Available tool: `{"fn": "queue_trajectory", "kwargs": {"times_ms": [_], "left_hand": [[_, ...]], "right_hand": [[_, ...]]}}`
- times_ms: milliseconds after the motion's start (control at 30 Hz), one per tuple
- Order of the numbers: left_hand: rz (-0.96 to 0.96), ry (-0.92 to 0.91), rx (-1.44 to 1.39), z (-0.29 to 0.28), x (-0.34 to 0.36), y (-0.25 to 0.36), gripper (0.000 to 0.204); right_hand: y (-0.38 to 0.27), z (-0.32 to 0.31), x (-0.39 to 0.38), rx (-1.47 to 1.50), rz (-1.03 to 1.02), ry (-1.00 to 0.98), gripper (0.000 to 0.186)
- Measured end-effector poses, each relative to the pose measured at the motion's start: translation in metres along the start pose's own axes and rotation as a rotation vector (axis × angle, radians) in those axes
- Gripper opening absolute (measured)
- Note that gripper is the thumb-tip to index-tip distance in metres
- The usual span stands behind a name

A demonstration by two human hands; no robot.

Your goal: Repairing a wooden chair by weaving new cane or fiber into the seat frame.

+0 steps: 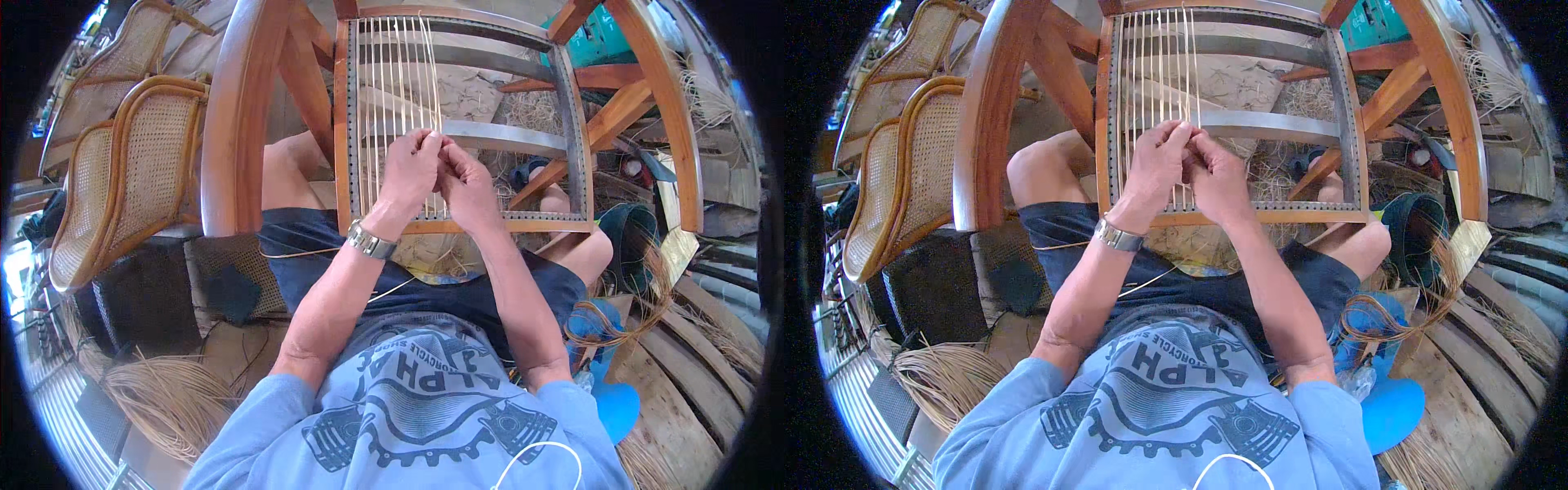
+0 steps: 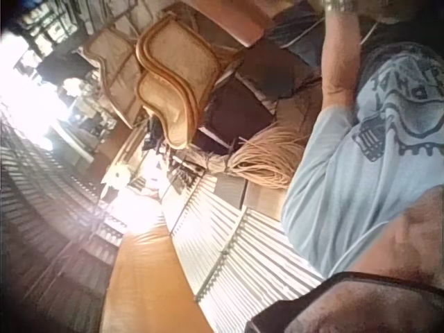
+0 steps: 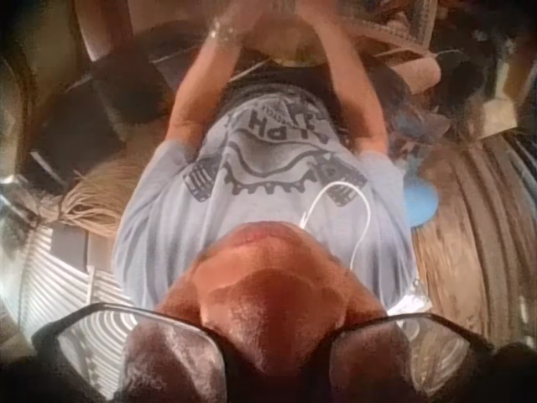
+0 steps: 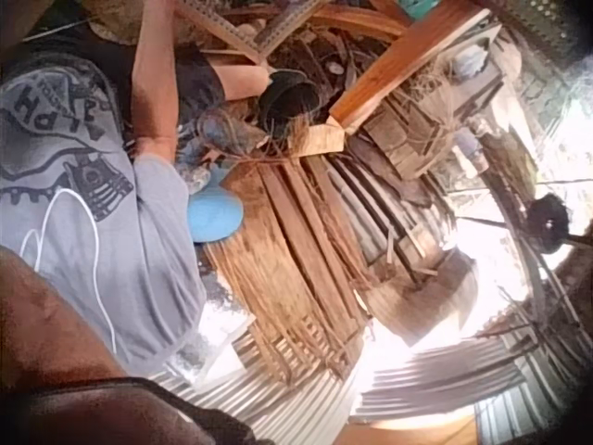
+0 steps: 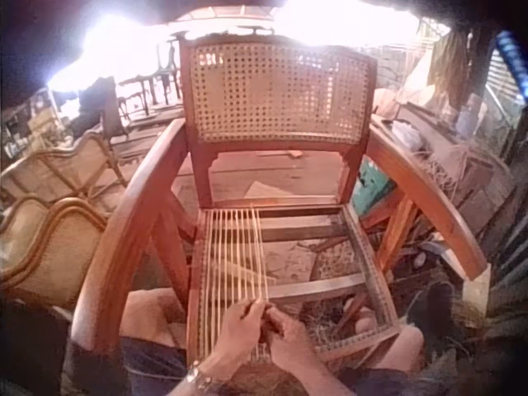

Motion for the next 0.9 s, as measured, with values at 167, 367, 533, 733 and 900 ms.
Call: {"fn": "queue_trajectory", "kwargs": {"times_ms": [167,367,533,733,900], "left_hand": [[-0.273,-0.138,-0.497,-0.008,0.002,0.001,0.029],[-0.251,-0.192,-0.626,-0.01,0.022,-0.005,0.017],[-0.109,-0.103,-0.486,0.007,0.019,-0.01,0.013],[-0.049,0.009,-0.509,0.015,0.019,-0.008,0.01],[-0.143,-0.042,-0.686,0.004,0.021,-0.014,0.012]], "right_hand": [[-0.008,-0.013,-0.007,0.047,0.107,-0.018,0.011],[-0.013,-0.014,-0.008,0.326,0.176,-0.116,0.012],[-0.012,-0.009,-0.005,0.249,0.102,-0.076,0.014],[-0.013,-0.006,-0.006,0.128,0.028,0.007,0.013],[-0.013,-0.003,-0.005,0.045,-0.013,-0.005,0.014]]}}
Point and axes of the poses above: each hand's wrist, its own x-axis towards the middle knuckle, its own z-axis out of the palm, y = z × x, the point moved 3 cm from there along x, towards the middle knuckle, and after that the axes turned 11 degrees about -x, right-handed, at the moved point
